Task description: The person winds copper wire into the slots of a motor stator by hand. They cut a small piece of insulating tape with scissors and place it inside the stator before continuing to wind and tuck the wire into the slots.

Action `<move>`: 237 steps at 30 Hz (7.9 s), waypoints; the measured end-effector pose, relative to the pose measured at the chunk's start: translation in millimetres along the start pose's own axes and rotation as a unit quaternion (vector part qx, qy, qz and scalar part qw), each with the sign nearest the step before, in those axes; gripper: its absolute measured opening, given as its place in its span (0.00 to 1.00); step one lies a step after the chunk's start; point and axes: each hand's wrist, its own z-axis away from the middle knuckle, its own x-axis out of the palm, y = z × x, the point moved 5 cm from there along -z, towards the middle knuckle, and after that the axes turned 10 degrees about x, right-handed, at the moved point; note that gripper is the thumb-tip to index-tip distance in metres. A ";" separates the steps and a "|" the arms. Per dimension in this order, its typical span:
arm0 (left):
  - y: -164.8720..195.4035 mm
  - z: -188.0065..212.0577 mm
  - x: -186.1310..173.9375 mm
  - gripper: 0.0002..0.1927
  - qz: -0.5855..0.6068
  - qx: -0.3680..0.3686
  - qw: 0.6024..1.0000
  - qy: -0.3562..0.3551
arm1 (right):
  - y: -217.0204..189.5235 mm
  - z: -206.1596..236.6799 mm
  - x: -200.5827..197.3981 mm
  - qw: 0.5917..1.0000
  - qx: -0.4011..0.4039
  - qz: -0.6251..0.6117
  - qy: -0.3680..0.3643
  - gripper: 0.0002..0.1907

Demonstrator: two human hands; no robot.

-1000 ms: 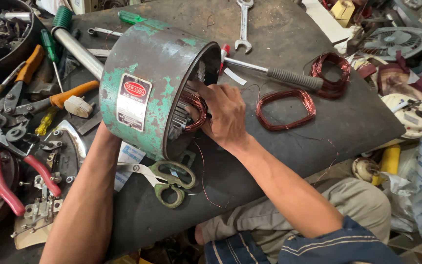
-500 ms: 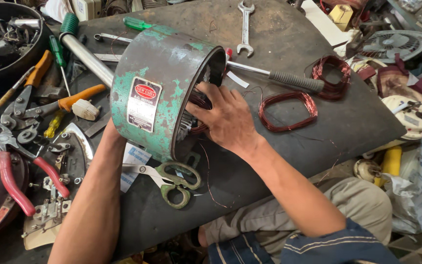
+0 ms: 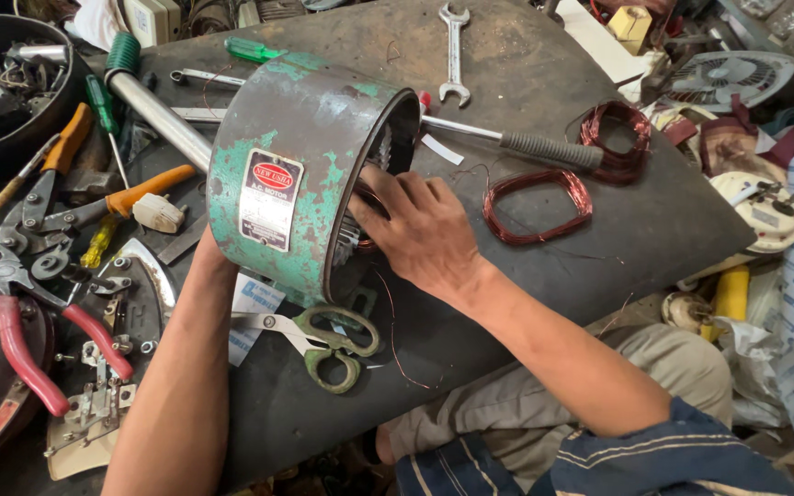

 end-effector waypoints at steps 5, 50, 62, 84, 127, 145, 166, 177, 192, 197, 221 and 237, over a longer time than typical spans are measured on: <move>-3.5 -3.5 2.6 0.17 0.003 0.001 1.000 -0.003 | -2.7 5.2 2.1 0.999 0.009 0.029 -0.014 0.23; -17.7 -0.3 6.0 0.17 0.026 0.005 1.000 0.010 | -10.4 -2.0 7.9 0.995 0.026 0.027 -0.088 0.24; -21.8 -4.0 10.5 0.17 0.038 0.001 0.999 0.013 | -0.2 8.1 -0.1 0.999 -0.015 0.030 0.004 0.20; -25.4 0.4 12.3 0.17 0.079 -0.030 0.996 0.010 | 0.7 -4.1 -16.9 0.996 -0.080 0.042 0.025 0.12; -44.0 14.0 -3.5 0.16 0.145 -0.056 0.986 0.053 | 20.9 6.1 34.6 0.973 0.071 -0.208 0.073 0.20; -43.7 15.2 0.6 0.18 0.158 -0.070 0.985 0.030 | 18.4 10.2 38.7 0.953 0.144 -0.267 0.025 0.22; -33.5 10.3 -17.0 0.16 0.068 0.023 0.996 0.043 | 32.7 6.1 38.5 0.965 0.068 -0.234 0.093 0.19; -27.4 16.9 -36.0 0.18 0.027 0.040 0.999 0.012 | 34.3 7.4 36.5 0.962 0.081 -0.248 0.077 0.18; -58.6 32.1 -57.9 0.18 0.108 -0.029 0.992 0.053 | 36.6 3.6 38.1 0.973 0.100 -0.203 0.047 0.16; -63.6 40.0 -69.2 0.18 0.086 -0.011 0.995 0.055 | 39.4 1.7 36.2 0.975 0.073 -0.204 0.056 0.18; -31.7 34.0 -30.8 0.18 0.133 -0.013 0.986 0.098 | 44.2 8.8 55.2 0.959 0.106 -0.262 0.022 0.26; -25.8 16.4 -30.0 0.16 0.059 0.039 0.996 0.045 | 43.4 18.0 40.5 0.961 0.082 -0.251 0.083 0.21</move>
